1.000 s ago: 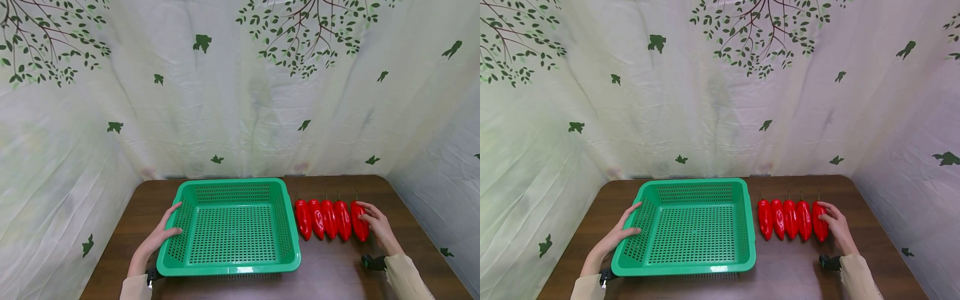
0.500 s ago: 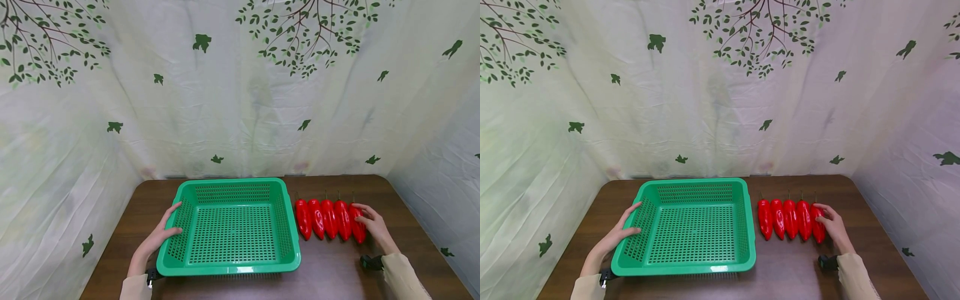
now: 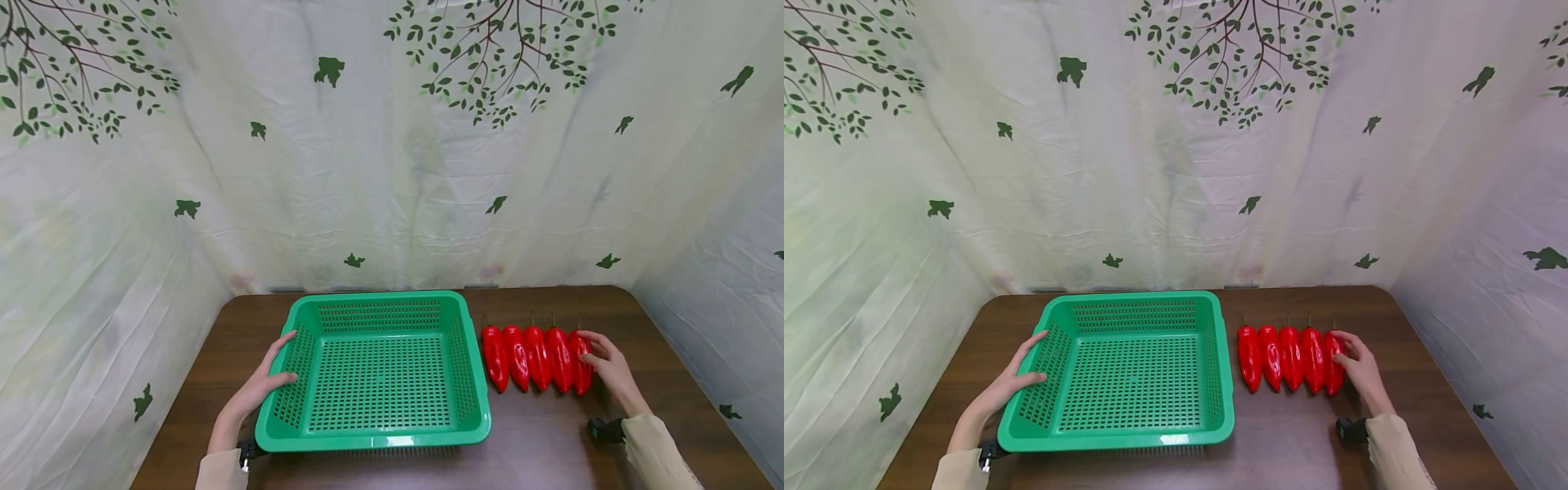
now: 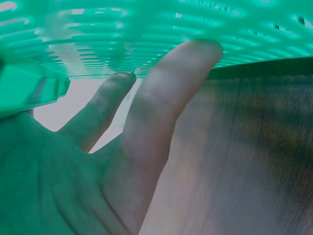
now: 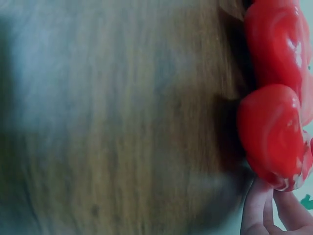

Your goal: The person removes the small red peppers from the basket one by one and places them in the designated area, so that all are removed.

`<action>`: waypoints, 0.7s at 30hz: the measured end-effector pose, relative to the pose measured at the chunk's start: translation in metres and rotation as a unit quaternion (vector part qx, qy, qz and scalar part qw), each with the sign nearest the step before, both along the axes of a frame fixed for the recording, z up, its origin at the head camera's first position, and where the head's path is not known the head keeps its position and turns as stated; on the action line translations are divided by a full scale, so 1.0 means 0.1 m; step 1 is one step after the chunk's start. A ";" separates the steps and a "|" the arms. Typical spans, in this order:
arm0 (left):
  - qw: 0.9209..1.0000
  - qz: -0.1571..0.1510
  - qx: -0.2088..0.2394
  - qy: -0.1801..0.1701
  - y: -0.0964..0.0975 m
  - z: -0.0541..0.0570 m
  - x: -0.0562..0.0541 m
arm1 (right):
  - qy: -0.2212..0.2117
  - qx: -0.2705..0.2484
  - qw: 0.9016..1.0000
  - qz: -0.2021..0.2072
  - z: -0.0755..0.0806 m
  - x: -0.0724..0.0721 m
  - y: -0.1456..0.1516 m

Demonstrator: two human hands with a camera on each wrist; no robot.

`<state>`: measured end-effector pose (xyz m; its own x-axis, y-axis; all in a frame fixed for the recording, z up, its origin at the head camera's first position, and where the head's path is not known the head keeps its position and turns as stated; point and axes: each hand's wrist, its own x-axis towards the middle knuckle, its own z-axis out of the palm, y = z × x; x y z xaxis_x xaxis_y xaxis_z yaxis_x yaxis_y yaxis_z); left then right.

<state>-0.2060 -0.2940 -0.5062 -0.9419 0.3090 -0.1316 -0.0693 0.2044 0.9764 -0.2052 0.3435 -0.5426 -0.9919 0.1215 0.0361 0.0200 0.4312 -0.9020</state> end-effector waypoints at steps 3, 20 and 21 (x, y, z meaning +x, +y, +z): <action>1.000 0.001 0.000 -0.002 0.00 0.00 0.00 | -0.011 -0.004 1.000 -0.002 0.00 -0.01 -0.01; 0.999 0.000 -0.034 -0.003 0.01 0.07 0.01 | -0.022 -0.006 0.999 -0.027 0.03 0.01 -0.03; 0.999 0.002 -0.041 -0.003 0.01 0.08 0.01 | -0.021 -0.005 0.999 -0.030 0.04 0.02 -0.03</action>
